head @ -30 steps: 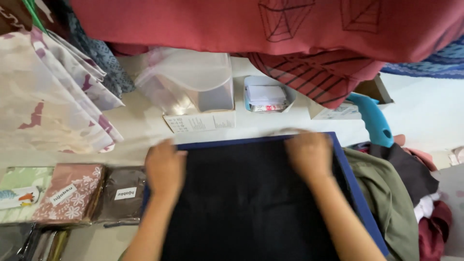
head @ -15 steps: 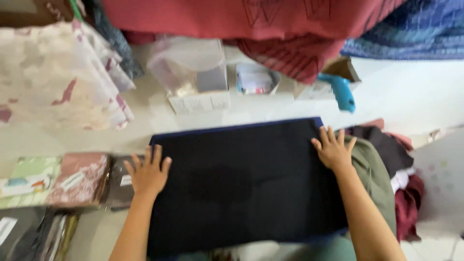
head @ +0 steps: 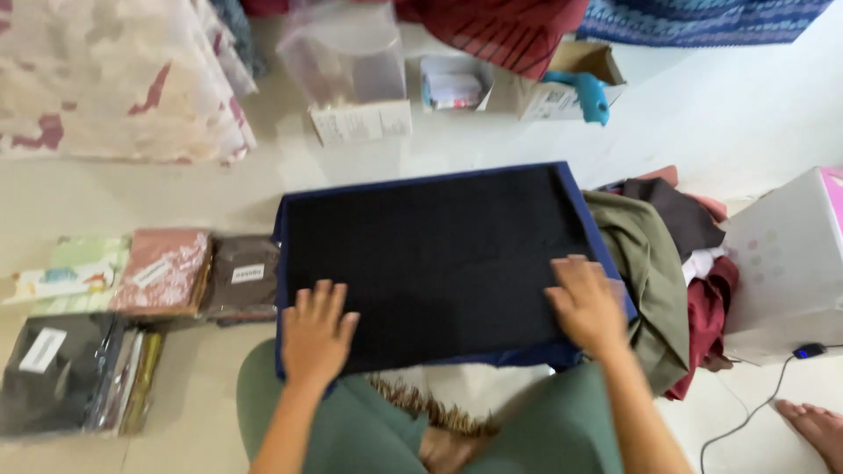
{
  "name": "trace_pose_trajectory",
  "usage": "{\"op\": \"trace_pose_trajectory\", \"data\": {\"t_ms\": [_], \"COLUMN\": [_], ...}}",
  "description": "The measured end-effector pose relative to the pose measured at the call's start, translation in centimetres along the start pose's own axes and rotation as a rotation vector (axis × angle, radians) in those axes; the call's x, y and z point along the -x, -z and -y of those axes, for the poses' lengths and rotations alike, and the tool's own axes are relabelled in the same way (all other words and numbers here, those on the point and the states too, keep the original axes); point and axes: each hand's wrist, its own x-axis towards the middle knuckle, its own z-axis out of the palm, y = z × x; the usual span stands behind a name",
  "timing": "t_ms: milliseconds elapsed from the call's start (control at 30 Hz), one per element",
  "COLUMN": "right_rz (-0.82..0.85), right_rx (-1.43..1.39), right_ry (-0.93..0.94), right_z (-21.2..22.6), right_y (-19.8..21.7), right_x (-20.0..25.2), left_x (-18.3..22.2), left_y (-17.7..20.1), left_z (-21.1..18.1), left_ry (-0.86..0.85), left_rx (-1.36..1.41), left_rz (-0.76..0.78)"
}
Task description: The person cleans a black cloth with a lint roller, folds it neatly, and then slides it into a clear plastic packaging bag.
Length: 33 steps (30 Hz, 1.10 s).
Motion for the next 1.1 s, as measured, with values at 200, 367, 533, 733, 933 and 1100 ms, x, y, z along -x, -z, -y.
{"op": "trace_pose_trajectory", "data": {"t_ms": [200, 367, 533, 733, 933, 1100], "right_rz": [0.288, 0.115, 0.221, -0.157, 0.055, 0.262], "right_rx": [-0.225, -0.25, -0.337, -1.029, -0.849, -0.578], "right_ry": [-0.489, -0.637, -0.809, -0.96, -0.929, -0.929], "right_z": [-5.7, -6.5, -5.7, -5.4, -5.7, -5.3], "right_y": [2.9, 1.0, 1.4, 3.6, 5.0, 5.2], "right_x": [5.5, 7.4, 5.9, 4.1, 5.6, 7.4], "left_x": [7.0, 7.1, 5.4, 3.8, 5.3, 7.6], "left_y": [0.2, 0.4, 2.1, 6.3, 8.4, 4.1], "left_z": [4.1, 3.2, 4.1, 4.7, 4.5, 5.4], "left_ry": [0.31, 0.59, 0.651, 0.715, 0.725, 0.668], "left_rx": [0.29, 0.238, 0.344, 0.953, 0.793, 0.675], "left_rz": [-0.129, -0.022, 0.117, 0.121, 0.248, 0.254]}}
